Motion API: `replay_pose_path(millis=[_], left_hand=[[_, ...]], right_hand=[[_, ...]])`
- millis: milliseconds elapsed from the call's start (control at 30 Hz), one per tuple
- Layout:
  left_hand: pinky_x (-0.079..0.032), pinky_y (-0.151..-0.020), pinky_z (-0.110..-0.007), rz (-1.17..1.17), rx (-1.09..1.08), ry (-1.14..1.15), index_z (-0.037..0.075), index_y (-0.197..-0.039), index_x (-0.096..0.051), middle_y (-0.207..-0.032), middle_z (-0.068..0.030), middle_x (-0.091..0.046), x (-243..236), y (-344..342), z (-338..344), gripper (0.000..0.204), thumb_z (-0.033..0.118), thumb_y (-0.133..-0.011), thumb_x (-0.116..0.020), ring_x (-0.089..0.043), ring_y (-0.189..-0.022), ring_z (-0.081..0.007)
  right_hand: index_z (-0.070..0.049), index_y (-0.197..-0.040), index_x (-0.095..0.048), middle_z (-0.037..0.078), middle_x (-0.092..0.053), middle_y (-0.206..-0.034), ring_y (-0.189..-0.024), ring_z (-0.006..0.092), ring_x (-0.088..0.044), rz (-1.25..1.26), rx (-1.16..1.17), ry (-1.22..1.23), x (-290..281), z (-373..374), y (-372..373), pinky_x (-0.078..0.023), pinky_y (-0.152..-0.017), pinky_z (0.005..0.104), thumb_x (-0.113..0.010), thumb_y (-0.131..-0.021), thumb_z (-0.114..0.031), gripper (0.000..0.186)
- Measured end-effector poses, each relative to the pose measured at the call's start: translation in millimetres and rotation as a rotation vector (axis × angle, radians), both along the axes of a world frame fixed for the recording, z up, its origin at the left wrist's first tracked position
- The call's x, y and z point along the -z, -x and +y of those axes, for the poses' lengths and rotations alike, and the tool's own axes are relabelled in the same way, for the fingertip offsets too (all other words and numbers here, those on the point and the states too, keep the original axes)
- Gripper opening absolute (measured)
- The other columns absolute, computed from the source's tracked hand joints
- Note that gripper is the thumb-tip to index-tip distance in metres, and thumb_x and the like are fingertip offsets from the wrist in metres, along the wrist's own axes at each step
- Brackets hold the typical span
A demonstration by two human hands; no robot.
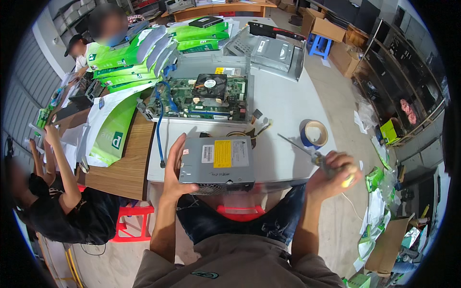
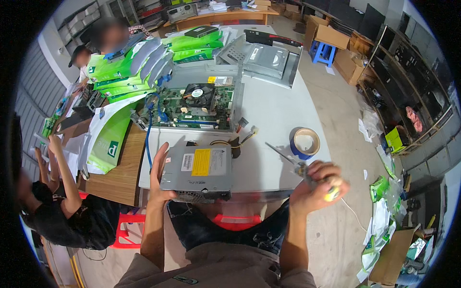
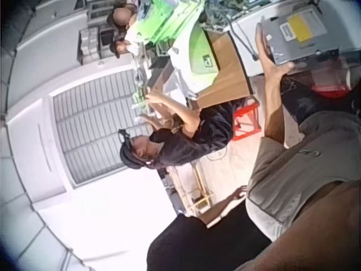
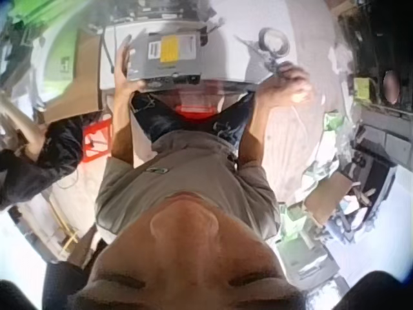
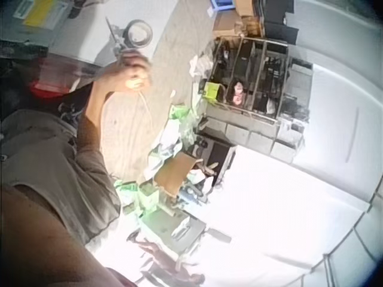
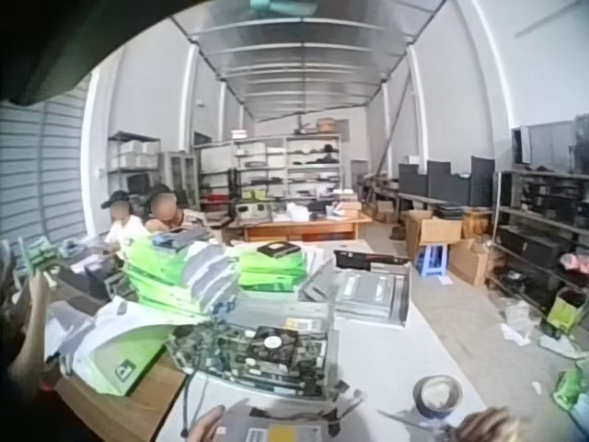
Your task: The person installs a power supply unit into a computer case by hand, connecting several internal power cables to the motherboard and components before securing the unit with a screwdriver.
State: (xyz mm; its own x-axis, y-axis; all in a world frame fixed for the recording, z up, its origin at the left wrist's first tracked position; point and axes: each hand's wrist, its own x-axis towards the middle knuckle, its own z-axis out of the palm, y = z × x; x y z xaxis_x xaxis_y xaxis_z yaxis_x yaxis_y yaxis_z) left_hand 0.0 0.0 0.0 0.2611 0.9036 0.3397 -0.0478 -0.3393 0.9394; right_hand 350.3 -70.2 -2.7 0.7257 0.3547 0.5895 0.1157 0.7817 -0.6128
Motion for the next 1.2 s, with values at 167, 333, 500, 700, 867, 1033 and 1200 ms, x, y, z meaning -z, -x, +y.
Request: replay_pose_path(millis=[167, 333, 500, 700, 867, 1033, 1200], left_hand=[[-0.024, -0.118, -0.043, -0.105, -0.006, 0.095, 0.000, -0.155, -0.025, -0.152, -0.0225, -0.038, 5, 9, 1, 0.141, 0.054, -0.045, -0.095, -0.036, -0.143, -0.0330], [-0.025, -0.118, -0.043, -0.169, -0.009, 0.138, 0.000, -0.155, -0.026, -0.151, -0.0224, -0.039, 0, -2, 8, 0.138, 0.053, -0.047, -0.095, -0.036, -0.143, -0.0329], [-0.025, -0.117, -0.041, -0.139, -0.014, 0.136, -0.001, -0.154, -0.028, -0.153, -0.0208, -0.039, -3, -13, 14, 0.135, 0.050, -0.048, -0.095, -0.037, -0.143, -0.0313], [-0.020, -0.121, -0.040, 0.121, 0.189, -0.014, 0.005, -0.155, -0.030, -0.158, -0.0183, -0.031, -9, -8, 20, 0.121, 0.027, -0.056, -0.095, -0.028, -0.148, -0.0316], [-0.014, -0.123, -0.045, 0.141, 0.354, -0.067, 0.007, -0.158, -0.024, -0.162, -0.0175, -0.014, -34, 11, 29, 0.140, 0.054, -0.046, -0.094, -0.012, -0.153, -0.0313], [-0.042, -0.104, -0.039, 0.503, 0.084, -0.287, 0.004, -0.140, -0.054, -0.133, -0.0155, -0.056, -114, -48, 63, 0.062, 0.033, -0.088, -0.074, -0.053, -0.125, -0.0267], [-0.049, -0.090, -0.038, 0.732, 0.110, -0.422, 0.000, -0.122, -0.062, -0.110, -0.0171, -0.063, -85, -110, 148, 0.041, 0.026, -0.091, -0.070, -0.062, -0.102, -0.0295]], right_hand=[[-0.004, -0.109, -0.054, 0.017, -0.058, -0.116, -0.114, 0.0299, -0.057, -0.509, 0.077, 0.317, 18, -3, 32, -0.044, -0.100, 0.0434, -0.074, -0.091, -0.036, 0.042], [-0.002, -0.109, -0.064, 0.015, -0.056, -0.126, -0.121, 0.0309, -0.054, -0.660, -0.166, 0.760, -1, 8, 27, -0.042, -0.103, 0.0383, -0.068, -0.088, -0.006, 0.021], [-0.001, -0.113, -0.063, 0.017, -0.057, -0.126, -0.119, 0.0337, -0.056, -0.782, -0.171, 0.816, -13, 17, 26, -0.043, -0.102, 0.0383, -0.067, -0.088, -0.004, 0.026], [0.002, -0.119, -0.060, 0.014, -0.056, -0.127, -0.121, 0.0265, -0.054, -0.351, -0.355, 0.617, 4, 22, 19, -0.040, -0.107, 0.0372, -0.066, -0.092, -0.008, 0.029], [0.003, -0.121, -0.057, 0.014, -0.058, -0.124, -0.120, 0.0254, -0.057, -0.170, -0.395, 0.546, 16, 18, 8, -0.041, -0.108, 0.0390, -0.062, -0.097, -0.010, 0.028], [0.000, -0.116, -0.059, 0.019, -0.059, -0.124, -0.125, 0.0336, -0.055, -0.582, -0.113, 0.393, 0, 7, 21, -0.040, -0.108, 0.0462, -0.074, -0.086, -0.014, 0.037], [-0.009, -0.138, -0.048, 0.025, -0.037, -0.149, -0.141, 0.0463, -0.034, -1.133, -0.534, 0.516, -63, 28, 58, -0.033, -0.114, 0.0534, -0.089, -0.066, -0.026, 0.084]])
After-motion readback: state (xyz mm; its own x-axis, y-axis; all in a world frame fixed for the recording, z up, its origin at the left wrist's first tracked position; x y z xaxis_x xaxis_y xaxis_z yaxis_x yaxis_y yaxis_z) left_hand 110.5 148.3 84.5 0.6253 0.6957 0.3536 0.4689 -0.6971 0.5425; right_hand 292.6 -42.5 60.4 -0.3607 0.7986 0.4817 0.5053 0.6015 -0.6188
